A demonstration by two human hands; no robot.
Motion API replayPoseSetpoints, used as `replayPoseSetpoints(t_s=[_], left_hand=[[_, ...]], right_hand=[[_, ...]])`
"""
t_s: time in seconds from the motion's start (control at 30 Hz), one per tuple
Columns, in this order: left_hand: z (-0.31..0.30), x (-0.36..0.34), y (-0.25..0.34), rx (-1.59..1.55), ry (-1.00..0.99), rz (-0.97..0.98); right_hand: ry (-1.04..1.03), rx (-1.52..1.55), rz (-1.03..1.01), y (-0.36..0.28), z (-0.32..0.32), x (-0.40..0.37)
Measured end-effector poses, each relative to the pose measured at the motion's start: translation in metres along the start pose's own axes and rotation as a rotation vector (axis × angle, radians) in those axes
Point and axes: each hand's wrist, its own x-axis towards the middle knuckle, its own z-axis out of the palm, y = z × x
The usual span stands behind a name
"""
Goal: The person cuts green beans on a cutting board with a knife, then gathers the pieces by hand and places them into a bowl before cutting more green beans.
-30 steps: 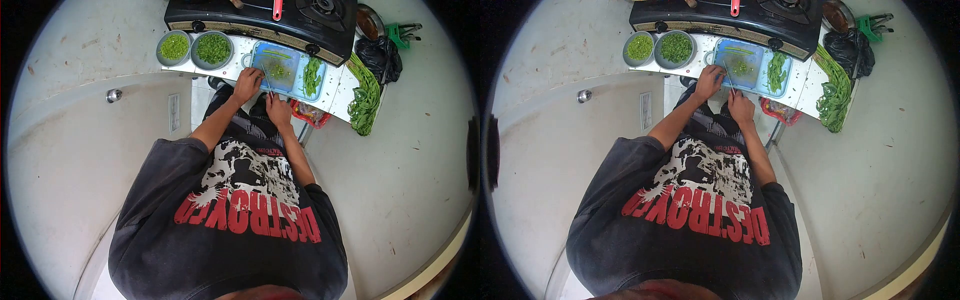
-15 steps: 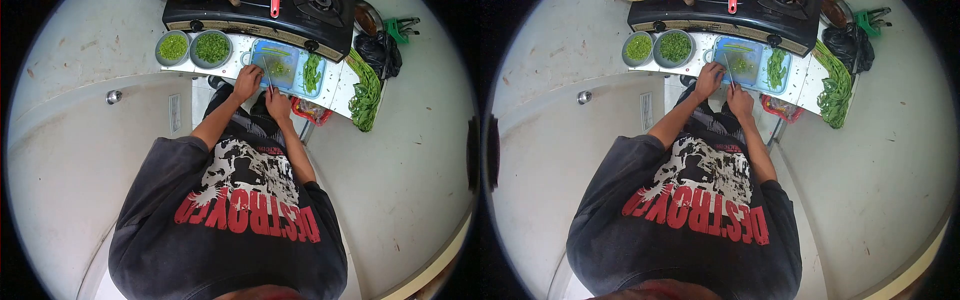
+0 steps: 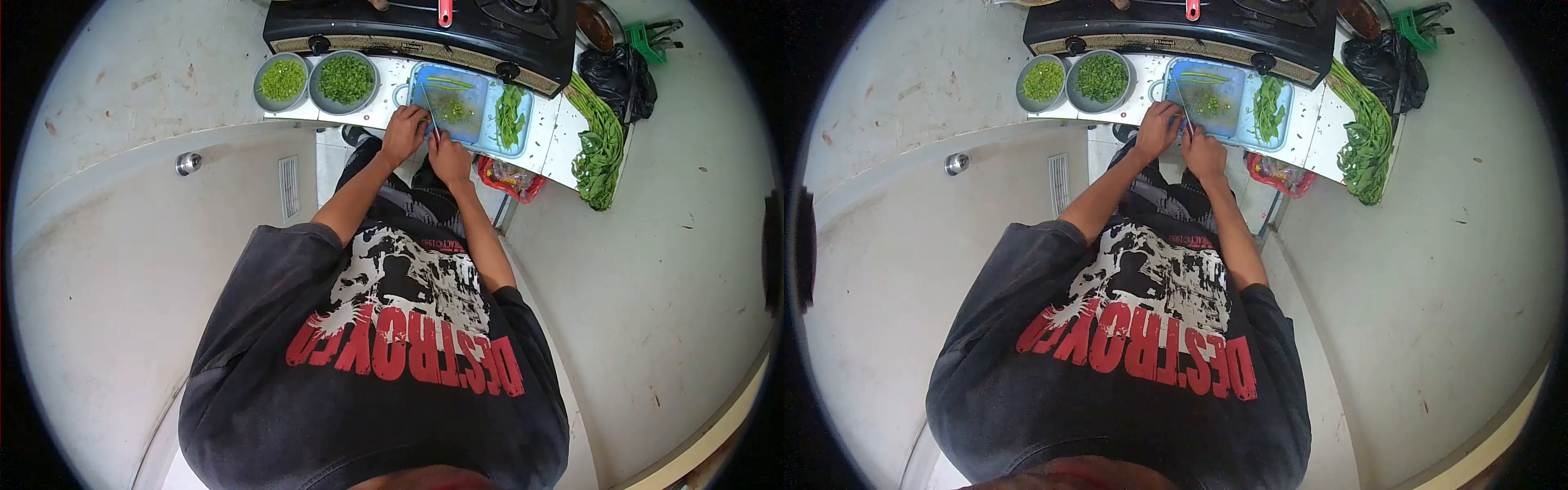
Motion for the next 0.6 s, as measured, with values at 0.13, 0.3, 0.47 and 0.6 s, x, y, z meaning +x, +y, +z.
replayPoseSetpoints(t_s=[0.13,0.3,0.47,0.6], left_hand=[[0.001,0.001,0.003,-0.045,0.026,-0.038],[-0.001,0.000,0.004,-0.038,0.027,-0.052],[0.000,0.001,0.003,-0.045,0.038,-0.034],[0.000,0.000,0.003,-0.035,0.043,-0.031]], right_hand=[[0.001,-0.020,-0.031,0.012,-0.001,-0.018],[-0.033,-0.072,-0.023,0.023,-0.007,-0.035],[0.013,-0.032,0.012,0.019,-0.006,-0.031],[0.015,0.019,-0.009,0.012,0.000,-0.022]])
